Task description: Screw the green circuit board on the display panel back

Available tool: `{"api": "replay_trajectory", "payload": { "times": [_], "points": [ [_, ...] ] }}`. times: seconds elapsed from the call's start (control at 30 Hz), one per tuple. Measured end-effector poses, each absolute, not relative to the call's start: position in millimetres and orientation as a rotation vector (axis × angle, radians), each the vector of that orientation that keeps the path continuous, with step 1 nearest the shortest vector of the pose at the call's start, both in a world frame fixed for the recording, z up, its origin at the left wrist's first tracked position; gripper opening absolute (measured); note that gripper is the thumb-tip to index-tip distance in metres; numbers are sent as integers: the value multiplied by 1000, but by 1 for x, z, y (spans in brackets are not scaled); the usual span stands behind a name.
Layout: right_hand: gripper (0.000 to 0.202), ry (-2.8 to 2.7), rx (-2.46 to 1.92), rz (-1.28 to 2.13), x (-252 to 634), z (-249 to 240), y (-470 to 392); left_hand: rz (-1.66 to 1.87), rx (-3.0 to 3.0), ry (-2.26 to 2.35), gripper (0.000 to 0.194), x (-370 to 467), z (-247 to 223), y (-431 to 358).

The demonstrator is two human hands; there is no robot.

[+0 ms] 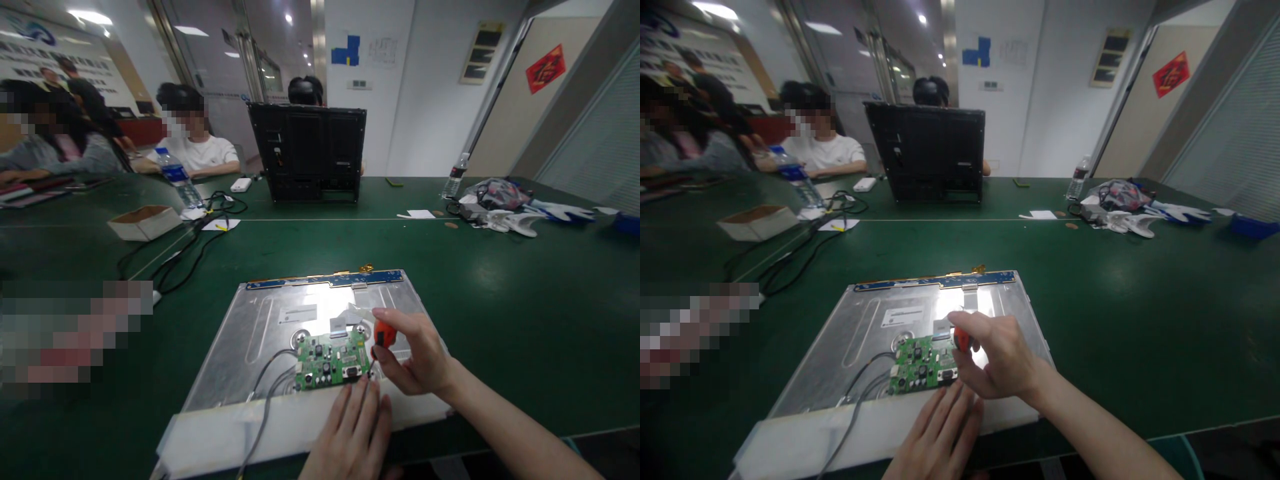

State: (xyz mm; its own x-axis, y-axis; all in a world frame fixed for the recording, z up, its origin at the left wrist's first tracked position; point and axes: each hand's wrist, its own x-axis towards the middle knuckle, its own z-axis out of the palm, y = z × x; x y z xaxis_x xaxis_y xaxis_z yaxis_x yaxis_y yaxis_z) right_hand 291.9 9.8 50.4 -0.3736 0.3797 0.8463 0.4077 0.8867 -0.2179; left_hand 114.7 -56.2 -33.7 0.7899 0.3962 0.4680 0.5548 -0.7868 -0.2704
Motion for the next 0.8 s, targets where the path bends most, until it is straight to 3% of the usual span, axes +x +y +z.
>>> {"api": "replay_trajectory", "payload": {
  "times": [0.4,0.8],
  "points": [
    [44,-1974,-580,-84,291,50,10,-527,-2594,-725,60,115,-35,-57],
    [53,-1977,-565,-43,294,50,9,-549,-2576,-727,56,114,-34,-57]
  ]
}}
